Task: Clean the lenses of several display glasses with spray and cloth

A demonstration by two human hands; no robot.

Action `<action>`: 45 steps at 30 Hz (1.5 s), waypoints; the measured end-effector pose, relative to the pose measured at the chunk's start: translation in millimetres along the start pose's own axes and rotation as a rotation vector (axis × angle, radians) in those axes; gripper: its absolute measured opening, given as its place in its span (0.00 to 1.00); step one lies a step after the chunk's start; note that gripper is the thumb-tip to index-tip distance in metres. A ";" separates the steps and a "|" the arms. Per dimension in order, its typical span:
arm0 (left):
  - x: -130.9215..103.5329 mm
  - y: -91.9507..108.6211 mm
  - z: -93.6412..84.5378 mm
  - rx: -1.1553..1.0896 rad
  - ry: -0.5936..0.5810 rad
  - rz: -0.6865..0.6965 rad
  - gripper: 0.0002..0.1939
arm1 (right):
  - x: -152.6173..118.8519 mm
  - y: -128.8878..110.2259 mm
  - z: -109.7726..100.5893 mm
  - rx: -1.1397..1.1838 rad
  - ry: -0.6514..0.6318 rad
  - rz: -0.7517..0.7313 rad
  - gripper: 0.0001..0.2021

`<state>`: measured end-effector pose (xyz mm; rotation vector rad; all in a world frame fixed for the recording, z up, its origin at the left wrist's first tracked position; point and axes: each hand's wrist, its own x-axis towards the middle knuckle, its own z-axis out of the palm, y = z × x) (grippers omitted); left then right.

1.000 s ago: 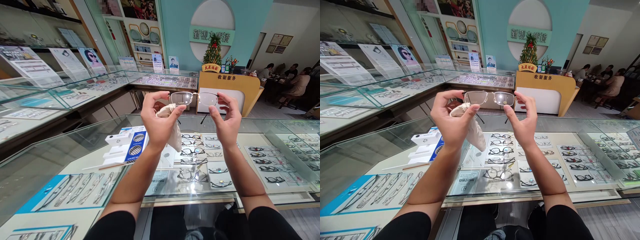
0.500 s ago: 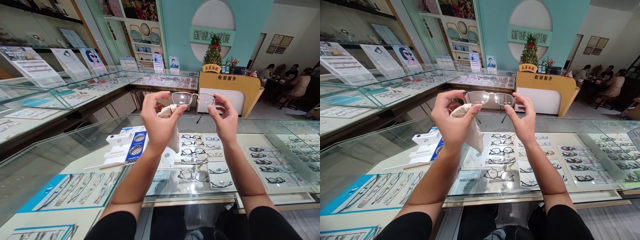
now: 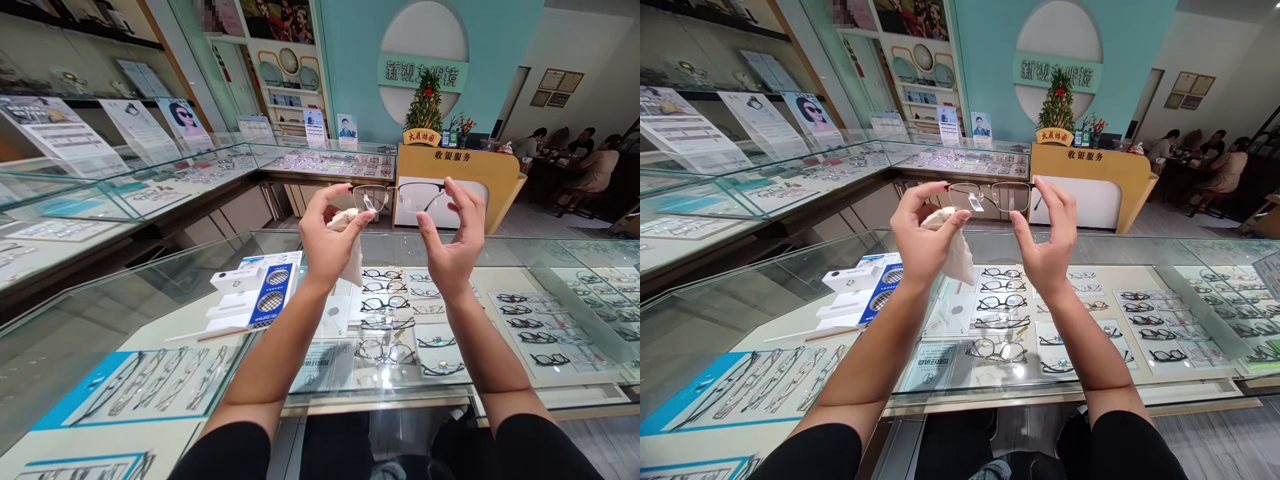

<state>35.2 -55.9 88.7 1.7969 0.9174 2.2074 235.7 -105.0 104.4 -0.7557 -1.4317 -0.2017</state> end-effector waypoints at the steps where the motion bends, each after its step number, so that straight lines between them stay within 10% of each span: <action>1: -1.7 0.3 1.4 0.017 0.032 0.029 0.30 | -0.2 1.3 0.7 0.021 0.002 -0.014 0.24; 15: -14.4 -0.3 15.3 0.040 0.119 0.130 0.33 | -4.4 6.3 6.9 0.023 0.011 0.037 0.25; 31: -18.5 10.3 13.0 0.087 0.163 0.238 0.26 | -7.1 31.6 16.6 0.485 -0.135 0.501 0.31; 45: -10.8 -6.1 13.5 0.007 0.116 0.209 0.38 | -3.8 6.9 11.2 0.387 0.105 0.429 0.18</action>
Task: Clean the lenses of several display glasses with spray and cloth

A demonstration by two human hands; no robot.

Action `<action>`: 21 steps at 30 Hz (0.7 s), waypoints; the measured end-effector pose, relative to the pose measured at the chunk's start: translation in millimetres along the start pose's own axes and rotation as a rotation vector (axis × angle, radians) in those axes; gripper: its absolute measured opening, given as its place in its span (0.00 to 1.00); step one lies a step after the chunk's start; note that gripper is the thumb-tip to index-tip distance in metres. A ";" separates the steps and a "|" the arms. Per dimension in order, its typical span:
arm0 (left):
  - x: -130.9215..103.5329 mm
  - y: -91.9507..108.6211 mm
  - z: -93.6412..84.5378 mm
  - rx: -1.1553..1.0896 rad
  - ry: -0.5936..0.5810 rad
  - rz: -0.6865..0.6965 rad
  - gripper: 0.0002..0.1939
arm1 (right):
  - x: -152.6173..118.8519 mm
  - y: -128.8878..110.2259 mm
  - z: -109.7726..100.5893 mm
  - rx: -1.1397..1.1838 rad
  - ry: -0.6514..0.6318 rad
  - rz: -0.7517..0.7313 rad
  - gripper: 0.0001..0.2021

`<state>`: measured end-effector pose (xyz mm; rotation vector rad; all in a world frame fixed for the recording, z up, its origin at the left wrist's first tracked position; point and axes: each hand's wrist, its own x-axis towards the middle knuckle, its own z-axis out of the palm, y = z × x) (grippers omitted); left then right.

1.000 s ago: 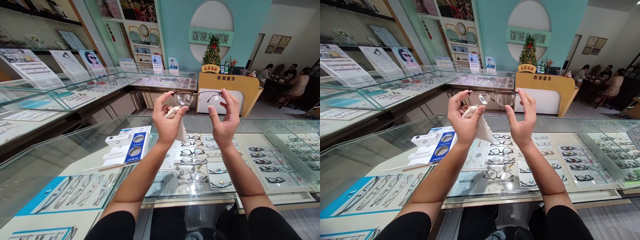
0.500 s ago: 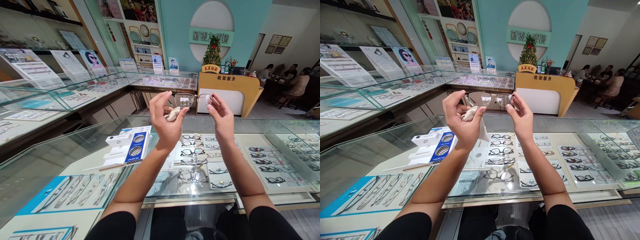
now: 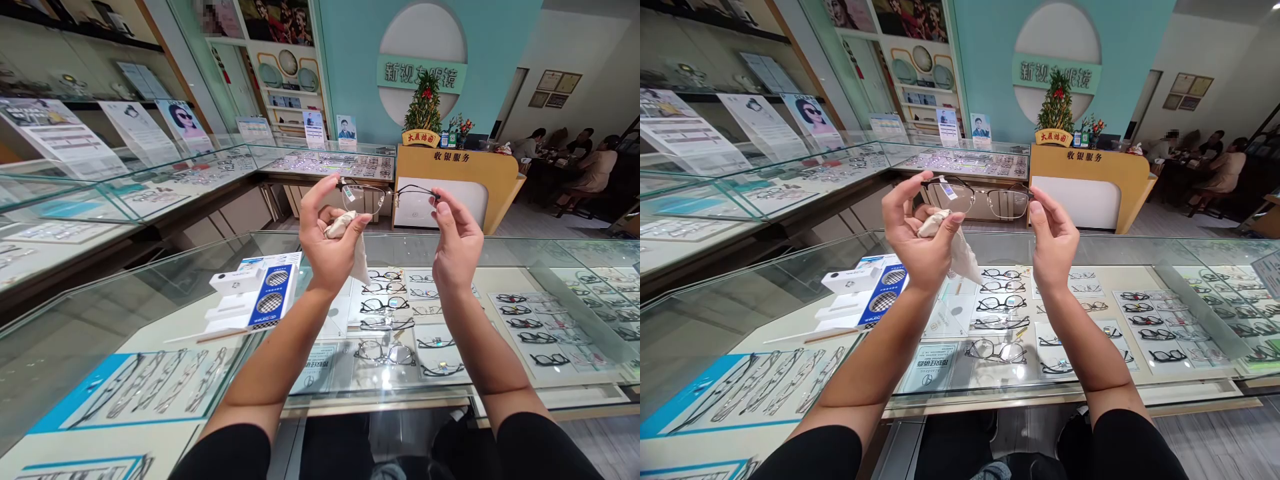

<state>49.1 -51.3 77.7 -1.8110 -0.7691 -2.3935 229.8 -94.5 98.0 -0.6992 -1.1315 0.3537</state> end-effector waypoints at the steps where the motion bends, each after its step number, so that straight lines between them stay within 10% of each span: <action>1: 0.1 0.1 0.0 -0.013 -0.004 0.008 0.38 | 0.1 -1.7 0.1 0.015 0.015 0.006 0.17; 21: 3.3 4.6 -3.6 -0.245 -0.083 -0.137 0.37 | 10.4 -23.9 -3.0 0.388 -0.056 0.367 0.09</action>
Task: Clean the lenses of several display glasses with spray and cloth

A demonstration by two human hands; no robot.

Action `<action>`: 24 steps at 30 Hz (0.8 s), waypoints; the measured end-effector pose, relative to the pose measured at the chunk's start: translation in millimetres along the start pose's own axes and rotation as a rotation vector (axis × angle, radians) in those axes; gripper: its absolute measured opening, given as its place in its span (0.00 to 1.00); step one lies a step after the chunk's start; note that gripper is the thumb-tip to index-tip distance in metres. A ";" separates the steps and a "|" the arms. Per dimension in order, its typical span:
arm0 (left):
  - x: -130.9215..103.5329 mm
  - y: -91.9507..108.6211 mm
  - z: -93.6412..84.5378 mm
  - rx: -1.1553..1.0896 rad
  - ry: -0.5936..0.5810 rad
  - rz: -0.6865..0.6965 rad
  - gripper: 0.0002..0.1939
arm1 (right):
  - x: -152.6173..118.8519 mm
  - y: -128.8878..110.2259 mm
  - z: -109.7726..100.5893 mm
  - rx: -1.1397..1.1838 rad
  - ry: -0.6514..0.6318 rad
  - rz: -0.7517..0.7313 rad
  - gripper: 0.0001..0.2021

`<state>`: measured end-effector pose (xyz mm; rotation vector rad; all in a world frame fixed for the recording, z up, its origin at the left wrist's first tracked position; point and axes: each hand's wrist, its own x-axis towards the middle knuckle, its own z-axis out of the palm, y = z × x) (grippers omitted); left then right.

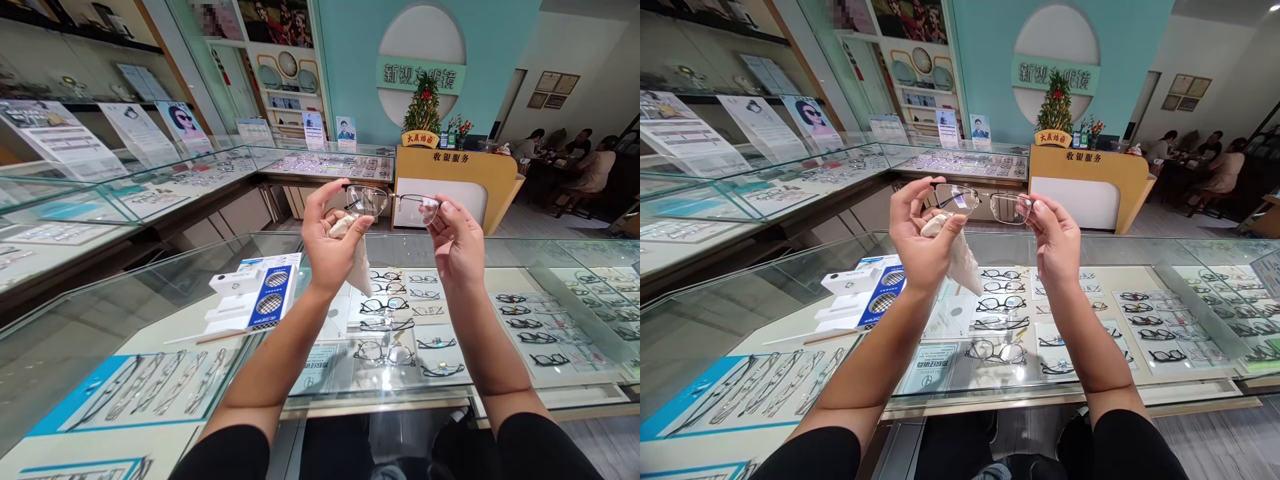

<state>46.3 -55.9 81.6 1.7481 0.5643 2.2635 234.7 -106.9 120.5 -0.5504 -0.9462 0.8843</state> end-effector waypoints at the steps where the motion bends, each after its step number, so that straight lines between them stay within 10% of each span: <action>1: 0.1 1.1 -0.8 -0.004 -0.007 -0.022 0.36 | 0.6 -0.5 -0.5 -0.009 -0.001 -0.001 0.09; 14: 1.3 25.3 -8.0 -0.028 -0.020 -0.346 0.29 | 5.3 2.6 -7.4 -0.160 -0.052 0.067 0.10; 24: -8.7 33.7 3.5 0.135 0.058 -0.056 0.28 | 16.2 9.5 -12.1 -0.066 -0.069 0.236 0.10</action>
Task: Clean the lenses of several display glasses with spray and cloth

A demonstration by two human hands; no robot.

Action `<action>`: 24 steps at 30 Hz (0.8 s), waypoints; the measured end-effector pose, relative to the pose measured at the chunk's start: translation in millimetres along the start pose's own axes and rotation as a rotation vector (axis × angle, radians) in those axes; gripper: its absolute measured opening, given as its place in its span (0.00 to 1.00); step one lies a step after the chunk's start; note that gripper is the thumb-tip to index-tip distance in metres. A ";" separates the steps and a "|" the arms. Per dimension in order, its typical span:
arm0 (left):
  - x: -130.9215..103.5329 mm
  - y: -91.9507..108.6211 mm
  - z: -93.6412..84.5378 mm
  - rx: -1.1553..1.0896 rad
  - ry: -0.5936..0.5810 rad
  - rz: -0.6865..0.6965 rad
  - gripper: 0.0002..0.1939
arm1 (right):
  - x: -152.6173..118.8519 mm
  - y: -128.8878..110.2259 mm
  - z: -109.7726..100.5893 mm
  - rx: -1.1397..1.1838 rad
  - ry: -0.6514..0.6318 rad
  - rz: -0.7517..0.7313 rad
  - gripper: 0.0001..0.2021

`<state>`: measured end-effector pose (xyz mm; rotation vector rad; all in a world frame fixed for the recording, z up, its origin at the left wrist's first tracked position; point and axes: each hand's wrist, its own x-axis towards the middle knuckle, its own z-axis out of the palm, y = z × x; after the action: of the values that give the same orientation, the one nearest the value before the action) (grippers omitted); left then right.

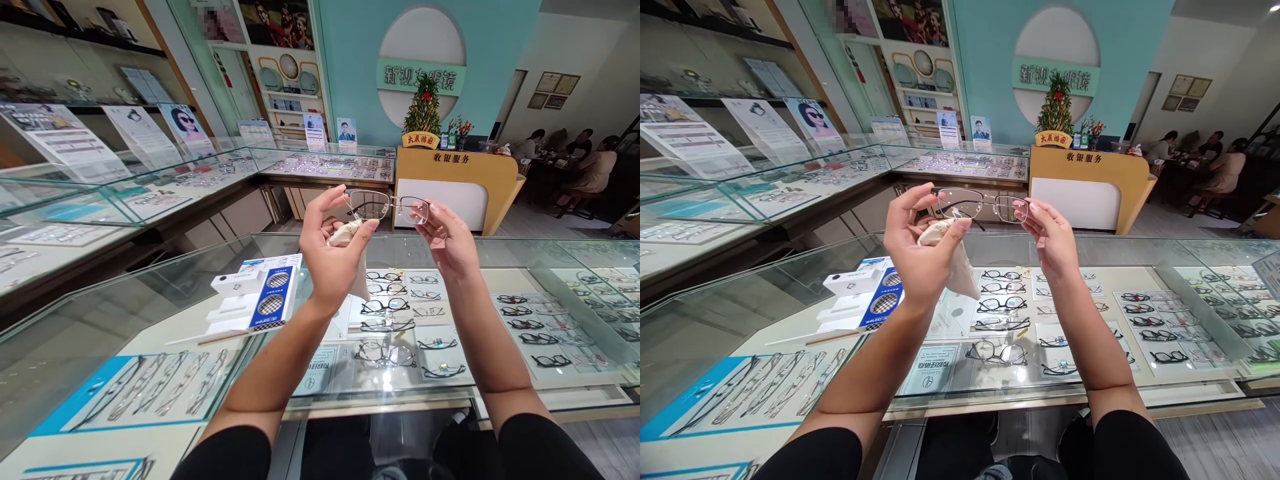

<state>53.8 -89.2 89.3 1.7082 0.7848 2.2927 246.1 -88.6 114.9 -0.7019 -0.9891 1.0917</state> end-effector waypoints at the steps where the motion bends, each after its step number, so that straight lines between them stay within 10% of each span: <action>1: -0.5 0.0 0.6 0.010 0.004 0.011 0.28 | 1.5 1.4 -0.8 0.005 -0.008 0.026 0.11; 24: 23.0 -25.5 -7.8 -0.239 -0.143 -0.268 0.39 | -12.0 -1.8 7.4 -0.131 0.007 -0.143 0.12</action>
<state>34.8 -60.0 94.1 1.5371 0.6385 1.9741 238.5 -100.5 115.9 -0.7292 -1.0949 0.9055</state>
